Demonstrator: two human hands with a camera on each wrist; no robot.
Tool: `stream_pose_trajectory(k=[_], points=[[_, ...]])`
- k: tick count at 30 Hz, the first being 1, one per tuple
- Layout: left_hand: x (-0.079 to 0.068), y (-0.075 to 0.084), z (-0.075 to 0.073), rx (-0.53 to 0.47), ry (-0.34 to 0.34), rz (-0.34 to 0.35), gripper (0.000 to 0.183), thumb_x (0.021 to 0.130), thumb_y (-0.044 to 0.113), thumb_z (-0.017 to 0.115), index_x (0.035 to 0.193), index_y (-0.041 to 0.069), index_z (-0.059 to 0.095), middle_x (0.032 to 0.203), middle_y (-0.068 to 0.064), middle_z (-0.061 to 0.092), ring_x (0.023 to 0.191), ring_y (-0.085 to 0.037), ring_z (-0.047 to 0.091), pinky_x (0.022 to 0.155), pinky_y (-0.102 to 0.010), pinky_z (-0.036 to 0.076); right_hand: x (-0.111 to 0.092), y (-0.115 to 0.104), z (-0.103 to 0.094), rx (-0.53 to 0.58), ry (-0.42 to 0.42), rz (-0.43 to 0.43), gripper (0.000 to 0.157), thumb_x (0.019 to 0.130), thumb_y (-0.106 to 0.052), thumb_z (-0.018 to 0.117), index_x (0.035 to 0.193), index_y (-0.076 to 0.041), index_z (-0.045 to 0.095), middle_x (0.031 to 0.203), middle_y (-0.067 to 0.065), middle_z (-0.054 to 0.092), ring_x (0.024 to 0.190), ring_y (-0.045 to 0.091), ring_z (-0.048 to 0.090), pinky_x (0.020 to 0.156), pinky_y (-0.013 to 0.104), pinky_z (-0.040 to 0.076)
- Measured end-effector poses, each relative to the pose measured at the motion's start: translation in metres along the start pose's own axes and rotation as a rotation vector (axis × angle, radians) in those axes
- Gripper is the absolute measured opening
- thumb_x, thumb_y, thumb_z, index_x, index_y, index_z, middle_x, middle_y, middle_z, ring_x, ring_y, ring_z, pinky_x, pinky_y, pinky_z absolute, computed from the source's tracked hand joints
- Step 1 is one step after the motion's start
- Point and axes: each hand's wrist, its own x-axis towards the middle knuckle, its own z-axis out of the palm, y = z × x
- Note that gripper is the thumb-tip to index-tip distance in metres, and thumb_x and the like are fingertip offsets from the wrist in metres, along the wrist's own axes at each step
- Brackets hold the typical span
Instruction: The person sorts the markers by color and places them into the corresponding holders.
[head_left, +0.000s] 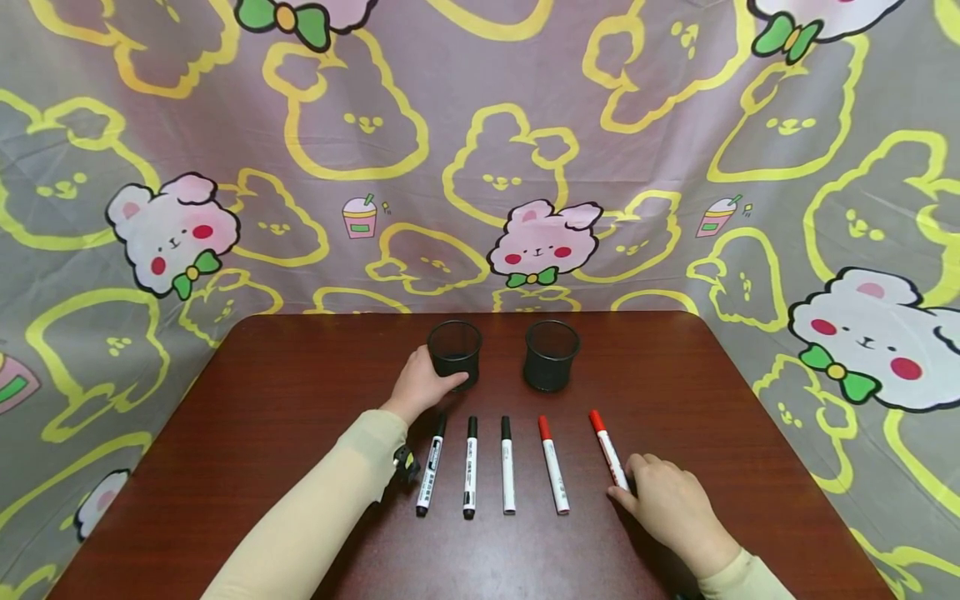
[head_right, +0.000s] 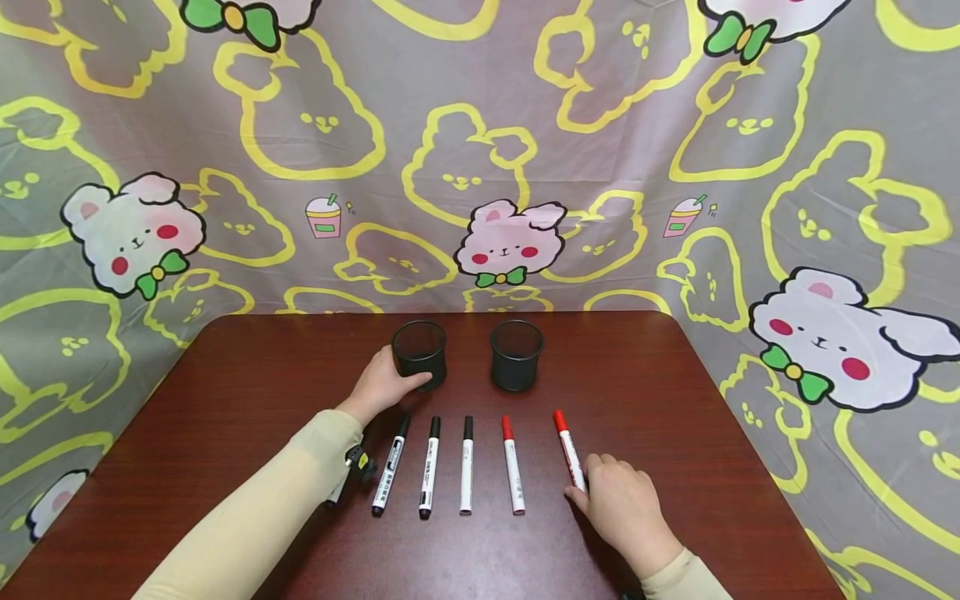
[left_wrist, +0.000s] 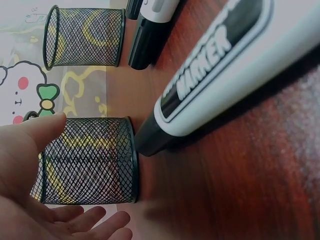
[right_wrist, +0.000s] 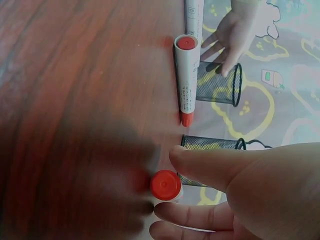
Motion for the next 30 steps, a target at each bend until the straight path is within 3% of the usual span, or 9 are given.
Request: stream_pose_trajectory(k=[15, 30], points=[[0.0047, 0.0009, 0.0011, -0.012, 0.004, -0.006, 0.092, 0.09, 0.042, 0.079, 0.153, -0.007, 0.033, 0.149, -0.028, 0.046, 0.135, -0.043, 0.052, 0.109, -0.057, 0.046, 0.0012, -0.0026, -0.0025, -0.008, -0.109, 0.04, 0.039, 0.082, -0.032, 0.086, 0.072, -0.015, 0.052, 0.063, -0.001, 0.048, 0.055, 0.018, 0.049, 0.049, 0.038, 0.041], [0.0095, -0.0027, 0.0053, -0.016, 0.008, -0.009, 0.094, 0.09, 0.042, 0.079, 0.153, -0.008, 0.031, 0.15, -0.028, 0.045, 0.136, -0.043, 0.051, 0.11, -0.056, 0.045, 0.0007, -0.0006, 0.0017, -0.009, -0.13, 0.049, 0.037, 0.084, -0.03, 0.084, 0.071, -0.015, 0.052, 0.061, -0.001, 0.046, 0.053, 0.017, 0.045, 0.048, 0.038, 0.039]])
